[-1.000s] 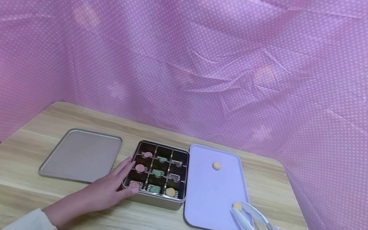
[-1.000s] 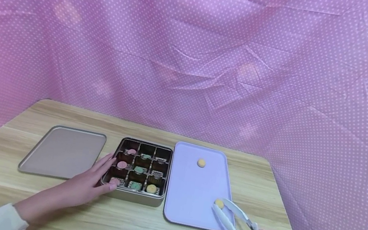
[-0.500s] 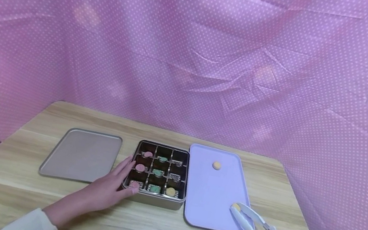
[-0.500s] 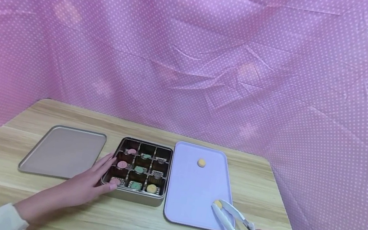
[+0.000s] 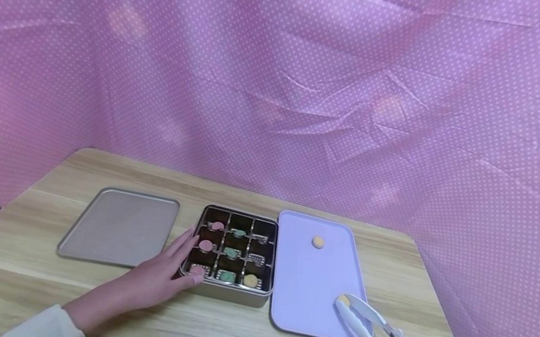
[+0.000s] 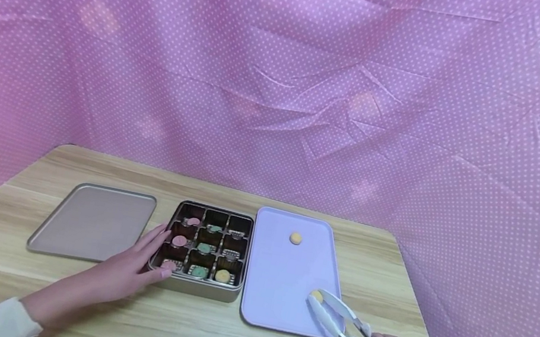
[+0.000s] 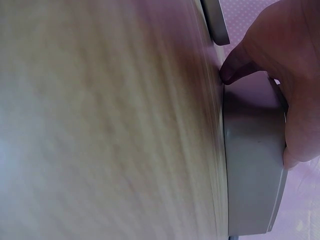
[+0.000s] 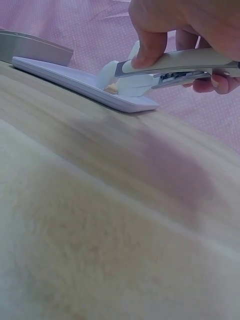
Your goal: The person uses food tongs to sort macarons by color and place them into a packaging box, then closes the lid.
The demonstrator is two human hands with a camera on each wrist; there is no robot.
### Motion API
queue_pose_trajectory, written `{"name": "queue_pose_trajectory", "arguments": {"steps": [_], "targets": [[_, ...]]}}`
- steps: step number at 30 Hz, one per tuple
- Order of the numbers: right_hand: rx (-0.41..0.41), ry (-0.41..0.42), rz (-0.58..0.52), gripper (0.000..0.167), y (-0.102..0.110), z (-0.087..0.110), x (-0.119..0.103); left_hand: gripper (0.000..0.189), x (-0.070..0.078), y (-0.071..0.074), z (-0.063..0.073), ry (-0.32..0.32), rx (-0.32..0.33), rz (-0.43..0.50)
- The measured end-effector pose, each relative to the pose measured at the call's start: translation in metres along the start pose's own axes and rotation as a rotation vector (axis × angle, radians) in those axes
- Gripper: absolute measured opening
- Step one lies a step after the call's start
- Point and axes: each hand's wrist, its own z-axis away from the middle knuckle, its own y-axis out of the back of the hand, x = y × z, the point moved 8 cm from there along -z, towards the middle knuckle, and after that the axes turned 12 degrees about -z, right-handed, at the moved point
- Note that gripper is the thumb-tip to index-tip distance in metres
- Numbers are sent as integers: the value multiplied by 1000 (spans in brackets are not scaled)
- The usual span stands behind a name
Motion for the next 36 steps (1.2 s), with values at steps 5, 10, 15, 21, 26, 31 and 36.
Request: {"name": "queue_pose_trajectory", "arguments": {"steps": [5, 10, 15, 21, 26, 31, 36], "targets": [[19, 2, -7, 65, 3, -2, -10, 97, 0, 0, 0, -5, -4, 6], [2, 19, -23, 65, 4, -5, -22, 98, -2, 0, -1, 0, -1, 7], [19, 57, -56, 62, 6, -7, -35, 98, -3, 0, -1, 3, -1, 8], [119, 180, -79, 57, 11, -8, -54, 97, -2, 1, -1, 8, -6, 11], [203, 279, -86, 56, 14, -12, -70, 98, -1, 1, 0, 9, -9, 10], [215, 326, -103, 52, 14, -18, -85, 98, 1, 2, 1, -4, -2, 6], [227, 376, -107, 50, 14, -23, -99, 98, 2, 3, 1, -7, 0, 10]]}}
